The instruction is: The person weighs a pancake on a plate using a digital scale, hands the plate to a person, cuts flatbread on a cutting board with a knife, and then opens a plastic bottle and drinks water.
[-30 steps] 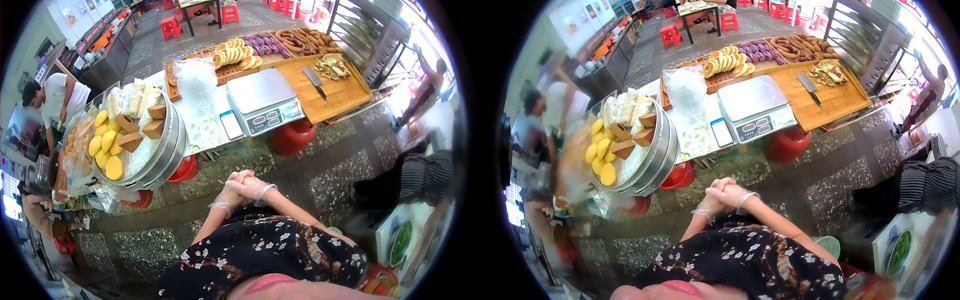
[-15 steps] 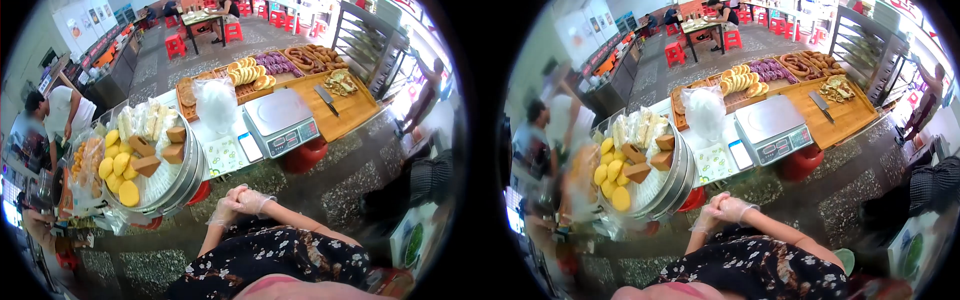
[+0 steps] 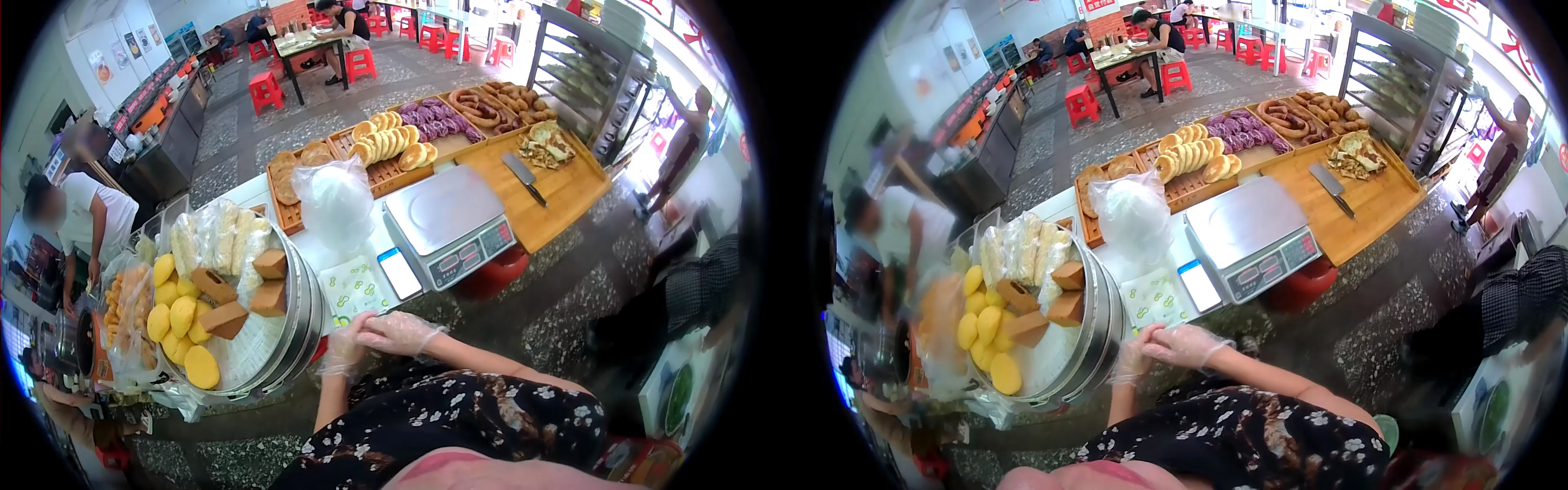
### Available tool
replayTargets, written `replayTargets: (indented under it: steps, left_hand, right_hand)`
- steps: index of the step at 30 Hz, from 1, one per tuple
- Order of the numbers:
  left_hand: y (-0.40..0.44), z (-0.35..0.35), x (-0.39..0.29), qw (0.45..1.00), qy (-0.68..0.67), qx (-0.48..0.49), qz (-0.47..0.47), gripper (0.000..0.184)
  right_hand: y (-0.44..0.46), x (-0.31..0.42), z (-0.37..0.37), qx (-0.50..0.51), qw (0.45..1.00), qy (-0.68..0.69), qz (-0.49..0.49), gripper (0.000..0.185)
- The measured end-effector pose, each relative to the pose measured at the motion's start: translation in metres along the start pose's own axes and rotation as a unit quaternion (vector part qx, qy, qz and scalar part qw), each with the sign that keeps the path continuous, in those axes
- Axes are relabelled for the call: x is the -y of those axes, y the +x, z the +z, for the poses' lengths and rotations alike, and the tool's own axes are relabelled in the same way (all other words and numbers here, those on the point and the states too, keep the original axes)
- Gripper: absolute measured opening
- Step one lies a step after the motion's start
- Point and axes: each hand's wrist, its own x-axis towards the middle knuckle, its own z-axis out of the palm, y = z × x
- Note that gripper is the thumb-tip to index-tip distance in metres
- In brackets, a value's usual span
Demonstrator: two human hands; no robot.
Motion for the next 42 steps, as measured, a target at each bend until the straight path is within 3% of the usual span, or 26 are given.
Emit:
replayTargets:
  steps: [3,7,9,13,15,17,19,22,25,29,32,36,42]
  left_hand:
    - [0.013,0.001,0.041,0.988,0.125,-0.065,-0.064,0.013]
    - [0.046,-0.039,0.046,0.942,0.181,-0.245,-0.14,0.015]
    - [0.066,-0.054,0.046,0.904,0.234,-0.29,-0.207,0.015]
    - [0.092,-0.05,0.081,0.868,0.312,-0.345,-0.171,0.015]
    - [0.092,-0.037,0.111,0.85,0.349,-0.366,-0.148,0.015]
    - [0.098,-0.032,0.104,0.847,0.378,-0.342,-0.149,0.016]
    - [0.105,-0.03,0.1,0.833,0.387,-0.302,-0.256,0.018]
    - [0.108,-0.031,0.107,0.826,0.386,-0.326,-0.25,0.021]
    - [0.103,-0.036,0.111,0.821,0.393,-0.312,-0.272,0.022]
    - [0.107,-0.041,0.106,0.838,0.343,-0.317,-0.283,0.022]
    - [0.111,-0.056,0.101,0.847,0.345,-0.224,-0.337,0.029]
    - [0.106,-0.059,0.101,0.872,0.288,-0.23,-0.323,0.034]
    - [0.103,-0.055,0.113,0.837,0.317,-0.253,-0.367,0.035]
  right_hand:
    - [0.011,-0.038,-0.023,0.04,0.999,-0.006,-0.024,0.05]
    - [0.009,-0.082,-0.061,-0.002,0.996,0.085,-0.028,0.041]
    - [0.005,-0.104,-0.084,-0.013,0.997,0.073,-0.03,0.036]
    - [0.003,-0.15,-0.123,-0.037,0.995,0.088,-0.01,0.031]
    - [0.0,-0.162,-0.147,-0.025,0.991,0.125,0.05,0.029]
    - [-0.001,-0.183,-0.161,-0.06,0.993,0.096,0.032,0.028]
    - [-0.004,-0.2,-0.175,-0.078,0.991,0.095,0.045,0.026]
    - [-0.006,-0.233,-0.18,-0.107,0.984,0.111,0.091,0.025]
    - [-0.005,-0.254,-0.187,-0.143,0.985,0.081,0.06,0.024]
    - [-0.001,-0.26,-0.203,-0.126,0.98,0.12,0.092,0.023]
    - [0.007,-0.28,-0.197,-0.168,0.979,0.093,0.067,0.022]
    - [0.024,-0.301,-0.192,-0.19,0.977,0.091,0.041,0.021]
    - [0.037,-0.299,-0.192,-0.194,0.964,0.172,0.052,0.023]
